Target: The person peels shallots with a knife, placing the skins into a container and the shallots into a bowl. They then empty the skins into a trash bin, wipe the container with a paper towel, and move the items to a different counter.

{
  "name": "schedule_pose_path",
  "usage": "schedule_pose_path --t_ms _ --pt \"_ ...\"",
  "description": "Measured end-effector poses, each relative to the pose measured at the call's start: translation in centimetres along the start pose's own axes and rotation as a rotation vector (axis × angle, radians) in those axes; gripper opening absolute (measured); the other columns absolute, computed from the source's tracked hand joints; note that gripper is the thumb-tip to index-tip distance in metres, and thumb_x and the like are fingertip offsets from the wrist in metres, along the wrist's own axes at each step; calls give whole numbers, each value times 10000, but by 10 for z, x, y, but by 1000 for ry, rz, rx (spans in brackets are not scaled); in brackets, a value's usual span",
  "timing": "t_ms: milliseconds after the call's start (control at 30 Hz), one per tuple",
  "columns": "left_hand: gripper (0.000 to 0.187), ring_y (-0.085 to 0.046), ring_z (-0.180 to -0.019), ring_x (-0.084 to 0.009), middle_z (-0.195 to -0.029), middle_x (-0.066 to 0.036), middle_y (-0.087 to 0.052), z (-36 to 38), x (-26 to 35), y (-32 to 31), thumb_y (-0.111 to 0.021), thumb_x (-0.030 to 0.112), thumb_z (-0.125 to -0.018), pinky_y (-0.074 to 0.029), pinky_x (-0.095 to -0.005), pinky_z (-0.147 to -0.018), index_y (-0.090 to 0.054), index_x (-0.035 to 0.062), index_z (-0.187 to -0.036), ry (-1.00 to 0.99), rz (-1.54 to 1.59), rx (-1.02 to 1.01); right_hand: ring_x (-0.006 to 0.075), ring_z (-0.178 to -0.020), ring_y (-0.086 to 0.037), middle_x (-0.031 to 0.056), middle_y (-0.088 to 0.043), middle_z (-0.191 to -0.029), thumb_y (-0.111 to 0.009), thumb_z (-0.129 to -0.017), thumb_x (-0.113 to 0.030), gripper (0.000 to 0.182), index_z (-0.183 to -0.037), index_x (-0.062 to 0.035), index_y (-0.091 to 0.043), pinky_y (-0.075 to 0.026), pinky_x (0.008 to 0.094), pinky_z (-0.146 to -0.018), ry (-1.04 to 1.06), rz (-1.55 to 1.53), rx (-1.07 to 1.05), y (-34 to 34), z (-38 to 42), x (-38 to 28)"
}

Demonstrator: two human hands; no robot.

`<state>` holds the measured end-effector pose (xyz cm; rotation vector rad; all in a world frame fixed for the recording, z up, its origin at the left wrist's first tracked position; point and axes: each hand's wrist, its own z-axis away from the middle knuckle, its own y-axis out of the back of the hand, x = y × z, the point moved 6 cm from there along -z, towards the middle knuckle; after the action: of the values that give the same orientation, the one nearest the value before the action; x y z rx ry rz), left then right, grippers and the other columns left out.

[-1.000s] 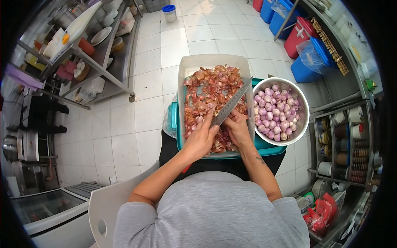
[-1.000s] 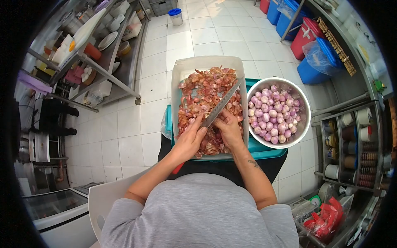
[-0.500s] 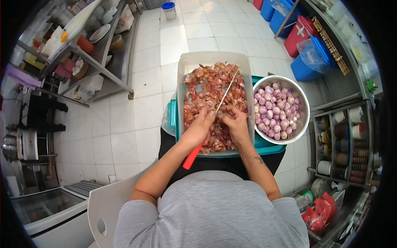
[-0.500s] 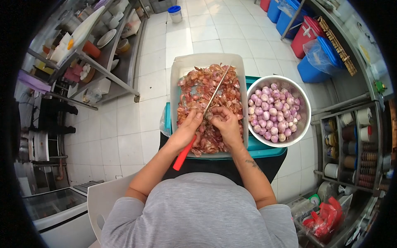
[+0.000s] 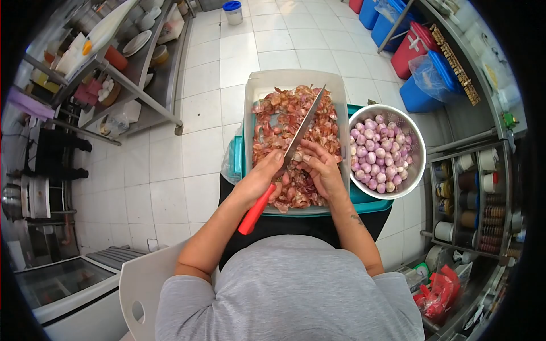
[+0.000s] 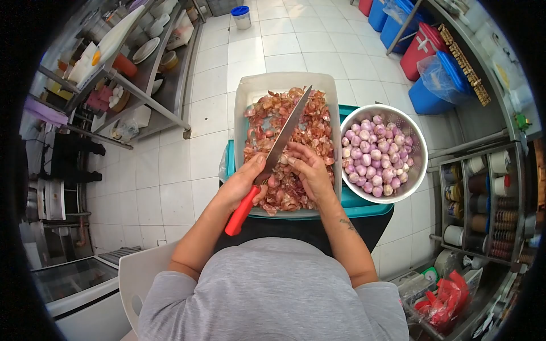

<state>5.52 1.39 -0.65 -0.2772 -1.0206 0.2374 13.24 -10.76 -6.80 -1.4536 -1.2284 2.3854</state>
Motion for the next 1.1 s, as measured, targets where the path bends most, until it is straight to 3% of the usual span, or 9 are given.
schedule_pose_path --t_ms 233,367,433,467,667,767,833,900,1100 --pt "441 -393 -406 -84 -787 -53 -521 -3 -11 2 -355 403 -1009 -331 -201 -371 -385 90 -1318 -27 -127 112 124 -907 -600 72 -615 -1010 -650 -826 -4 258 -1068 28 -564 -485 262 -845 81 213 7 2 -1 1" --pt "497 -585 -788 -232 -1050 -173 -561 -3 -9 2 -376 353 -1008 -475 -305 -687 -338 22 -1376 -211 -726 254 121 -903 -607 58 -626 -991 -655 -828 -13 254 -1064 24 -569 -477 260 -862 77 168 1 4 -3 4" --pt "531 -565 -1095 -322 -1225 -247 -523 -1 -8 -6 -388 339 -1003 -444 -374 -925 -317 -15 -1392 -396 -1002 315 120 -905 -609 59 -627 -993 -653 -828 -13 248 -1061 20 -573 -476 259 -862 89 138 23 5 -3 4" --pt "589 -487 -1157 -447 -1274 -325 -460 -3 -11 -7 -398 386 -983 -401 -446 -965 -311 -28 -1393 -366 -921 312 120 -906 -609 60 -627 -994 -652 -828 -13 245 -1059 18 -574 -475 259 -862 95 124 35 5 -2 4" --pt "535 -403 -1284 -367 -1328 -286 -448 -6 -4 -17 -395 347 -998 -298 -408 -1064 -349 -41 -1364 -314 -880 369 114 -930 -605 56 -634 -999 -636 -830 -7 246 -1066 24 -579 -464 252 -871 116 188 19 8 -2 4" --pt "508 -611 -979 -308 -1103 -223 -580 -21 -10 2 -380 358 -1003 -479 -372 -856 -367 -14 -1349 -308 -826 325 111 -929 -604 59 -639 -997 -629 -839 -19 251 -1079 39 -583 -461 248 -868 105 271 -5 16 -2 12" --pt "480 -517 -526 -140 -822 -84 -538 -19 -12 9 -368 382 -1007 -422 -256 -467 -379 32 -1336 -121 -505 206 106 -915 -603 60 -642 -984 -625 -843 -25 254 -1083 47 -586 -463 242 -854 80 199 26 -1 1 -1" --pt "473 -411 -416 -83 -760 -41 -487 -14 -7 10 -366 390 -1007 -324 -215 -364 -379 49 -1334 -78 -212 115 116 -927 -603 65 -637 -999 -616 -846 -20 268 -1101 52 -578 -467 253 -854 71 157 24 -7 1 -5" --pt "491 -429 -437 -100 -795 -55 -505 -2 -15 20 -358 396 -1008 -353 -216 -391 -371 43 -1349 12 -250 135 124 -914 -600 68 -626 -1000 -607 -848 -25 266 -1101 48 -567 -477 263 -840 49 194 -22 2 -3 2"
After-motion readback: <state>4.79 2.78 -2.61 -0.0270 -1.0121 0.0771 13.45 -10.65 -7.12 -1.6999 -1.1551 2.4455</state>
